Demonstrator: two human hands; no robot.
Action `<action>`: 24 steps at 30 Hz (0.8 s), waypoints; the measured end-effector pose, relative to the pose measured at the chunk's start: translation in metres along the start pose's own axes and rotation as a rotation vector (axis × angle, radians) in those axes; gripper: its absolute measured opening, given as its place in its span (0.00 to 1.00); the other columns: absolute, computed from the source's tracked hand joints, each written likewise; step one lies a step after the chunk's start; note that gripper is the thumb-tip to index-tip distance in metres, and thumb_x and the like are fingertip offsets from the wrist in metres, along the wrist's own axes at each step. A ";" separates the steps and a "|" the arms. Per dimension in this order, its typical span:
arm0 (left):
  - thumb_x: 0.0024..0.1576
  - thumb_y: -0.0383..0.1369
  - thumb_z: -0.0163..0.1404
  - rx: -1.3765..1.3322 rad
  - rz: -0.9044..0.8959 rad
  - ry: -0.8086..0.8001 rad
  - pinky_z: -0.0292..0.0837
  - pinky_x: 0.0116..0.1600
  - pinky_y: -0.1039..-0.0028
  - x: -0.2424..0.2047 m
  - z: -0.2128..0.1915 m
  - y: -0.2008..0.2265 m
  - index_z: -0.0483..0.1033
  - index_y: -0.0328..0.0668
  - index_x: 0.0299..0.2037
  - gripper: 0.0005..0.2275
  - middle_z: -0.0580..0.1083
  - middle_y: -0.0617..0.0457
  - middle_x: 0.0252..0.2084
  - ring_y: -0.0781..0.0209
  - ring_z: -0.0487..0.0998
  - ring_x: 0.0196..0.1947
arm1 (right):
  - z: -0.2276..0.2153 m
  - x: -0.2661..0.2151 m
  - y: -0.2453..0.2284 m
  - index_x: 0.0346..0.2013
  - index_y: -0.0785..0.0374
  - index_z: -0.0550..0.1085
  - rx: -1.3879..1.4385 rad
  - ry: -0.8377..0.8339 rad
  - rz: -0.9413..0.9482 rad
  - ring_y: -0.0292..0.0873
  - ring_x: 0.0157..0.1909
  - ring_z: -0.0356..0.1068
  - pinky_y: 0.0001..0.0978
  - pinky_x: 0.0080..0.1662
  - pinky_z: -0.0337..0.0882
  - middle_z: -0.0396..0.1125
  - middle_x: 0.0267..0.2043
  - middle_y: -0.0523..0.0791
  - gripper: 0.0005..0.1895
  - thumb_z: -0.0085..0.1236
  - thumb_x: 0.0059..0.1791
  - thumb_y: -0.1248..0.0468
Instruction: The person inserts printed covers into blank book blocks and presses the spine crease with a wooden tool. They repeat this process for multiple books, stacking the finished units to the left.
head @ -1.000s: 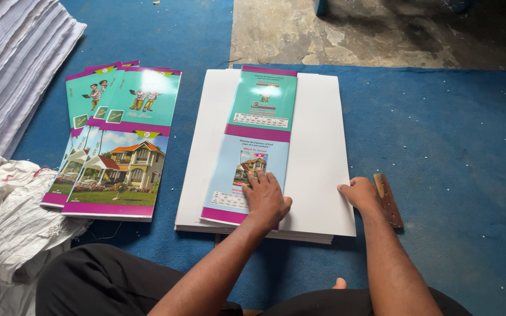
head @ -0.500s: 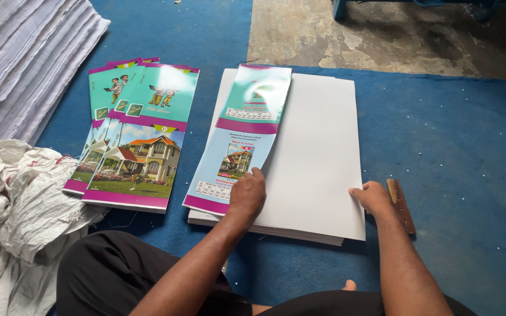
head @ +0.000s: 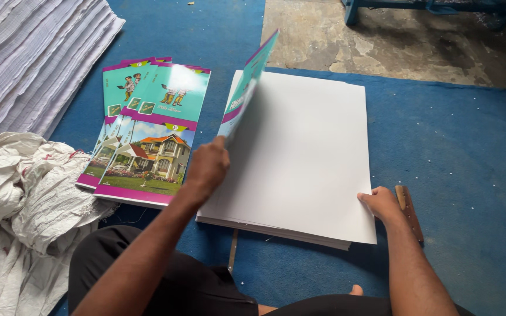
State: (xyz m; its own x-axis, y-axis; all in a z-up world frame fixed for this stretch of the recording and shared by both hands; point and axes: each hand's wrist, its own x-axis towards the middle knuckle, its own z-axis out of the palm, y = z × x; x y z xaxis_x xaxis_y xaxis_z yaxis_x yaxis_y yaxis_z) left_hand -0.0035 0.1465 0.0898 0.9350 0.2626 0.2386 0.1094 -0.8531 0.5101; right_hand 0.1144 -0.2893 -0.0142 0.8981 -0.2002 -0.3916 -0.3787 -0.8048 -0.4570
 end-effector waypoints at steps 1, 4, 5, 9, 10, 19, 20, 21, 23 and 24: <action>0.61 0.29 0.42 -0.045 -0.023 0.015 0.80 0.39 0.54 0.003 -0.009 -0.006 0.74 0.29 0.51 0.13 0.77 0.30 0.30 0.37 0.82 0.31 | 0.000 0.000 0.000 0.53 0.68 0.76 -0.004 -0.005 0.004 0.54 0.44 0.78 0.46 0.48 0.76 0.77 0.45 0.59 0.24 0.62 0.49 0.55; 0.63 0.29 0.38 -0.092 -0.181 -0.035 0.80 0.33 0.58 0.009 -0.034 -0.023 0.69 0.28 0.58 0.16 0.78 0.33 0.30 0.42 0.83 0.26 | -0.001 0.000 0.001 0.53 0.68 0.76 0.007 -0.005 0.006 0.54 0.42 0.78 0.45 0.45 0.77 0.77 0.44 0.59 0.23 0.61 0.50 0.54; 0.64 0.29 0.37 -0.061 -0.215 -0.047 0.80 0.34 0.58 0.012 -0.041 -0.030 0.70 0.30 0.57 0.15 0.79 0.34 0.30 0.43 0.83 0.26 | -0.001 -0.001 0.001 0.53 0.68 0.76 0.014 -0.003 0.004 0.54 0.41 0.78 0.45 0.45 0.77 0.77 0.43 0.59 0.23 0.62 0.49 0.54; 0.65 0.32 0.38 0.133 -0.248 0.024 0.76 0.39 0.53 0.020 -0.068 -0.064 0.75 0.38 0.53 0.14 0.79 0.37 0.33 0.44 0.80 0.30 | -0.001 -0.003 -0.001 0.51 0.68 0.77 -0.013 -0.001 0.009 0.52 0.40 0.78 0.44 0.42 0.77 0.77 0.41 0.59 0.23 0.61 0.50 0.52; 0.64 0.33 0.39 0.200 -0.228 0.071 0.74 0.40 0.50 0.021 -0.072 -0.073 0.77 0.41 0.52 0.14 0.79 0.38 0.33 0.44 0.79 0.32 | -0.001 -0.006 -0.001 0.50 0.67 0.77 -0.024 0.003 0.018 0.52 0.39 0.78 0.44 0.42 0.77 0.77 0.41 0.58 0.23 0.61 0.50 0.52; 0.65 0.29 0.40 0.071 -0.546 0.050 0.73 0.35 0.61 0.023 -0.089 -0.153 0.69 0.54 0.63 0.16 0.81 0.47 0.35 0.53 0.81 0.29 | -0.008 -0.029 -0.009 0.47 0.66 0.79 0.045 0.001 0.036 0.48 0.39 0.78 0.36 0.39 0.76 0.77 0.36 0.56 0.20 0.59 0.51 0.52; 0.64 0.29 0.41 0.089 -0.569 0.040 0.73 0.35 0.61 0.023 -0.089 -0.163 0.69 0.58 0.62 0.17 0.80 0.47 0.36 0.53 0.81 0.30 | -0.007 -0.030 -0.008 0.46 0.65 0.79 0.060 0.002 0.041 0.48 0.39 0.78 0.36 0.40 0.76 0.77 0.36 0.55 0.20 0.59 0.51 0.52; 0.64 0.29 0.42 0.107 -0.592 0.030 0.73 0.35 0.62 0.023 -0.088 -0.174 0.69 0.61 0.62 0.17 0.80 0.47 0.37 0.53 0.80 0.31 | -0.007 -0.031 -0.008 0.46 0.66 0.79 0.074 -0.011 0.035 0.48 0.40 0.77 0.37 0.40 0.76 0.76 0.37 0.56 0.20 0.59 0.51 0.52; 0.63 0.27 0.44 0.128 -0.611 0.022 0.72 0.35 0.63 0.021 -0.088 -0.197 0.72 0.64 0.59 0.18 0.81 0.49 0.40 0.55 0.80 0.33 | -0.009 -0.029 -0.008 0.46 0.67 0.78 0.100 -0.037 0.022 0.49 0.41 0.76 0.38 0.40 0.75 0.76 0.38 0.57 0.20 0.59 0.51 0.53; 0.61 0.25 0.45 0.131 -0.606 0.023 0.72 0.36 0.64 0.020 -0.086 -0.209 0.75 0.63 0.57 0.18 0.81 0.50 0.42 0.56 0.80 0.34 | -0.009 -0.029 -0.008 0.47 0.67 0.78 0.112 -0.043 0.020 0.49 0.41 0.76 0.38 0.41 0.75 0.76 0.38 0.57 0.19 0.59 0.51 0.53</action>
State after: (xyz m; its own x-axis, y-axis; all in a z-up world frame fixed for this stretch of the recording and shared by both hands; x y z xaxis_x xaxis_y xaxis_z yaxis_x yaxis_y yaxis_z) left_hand -0.0370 0.3683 0.0591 0.6863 0.7260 -0.0435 0.6605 -0.5971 0.4553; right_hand 0.0932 -0.2825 0.0080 0.8806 -0.1898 -0.4343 -0.4214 -0.7330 -0.5340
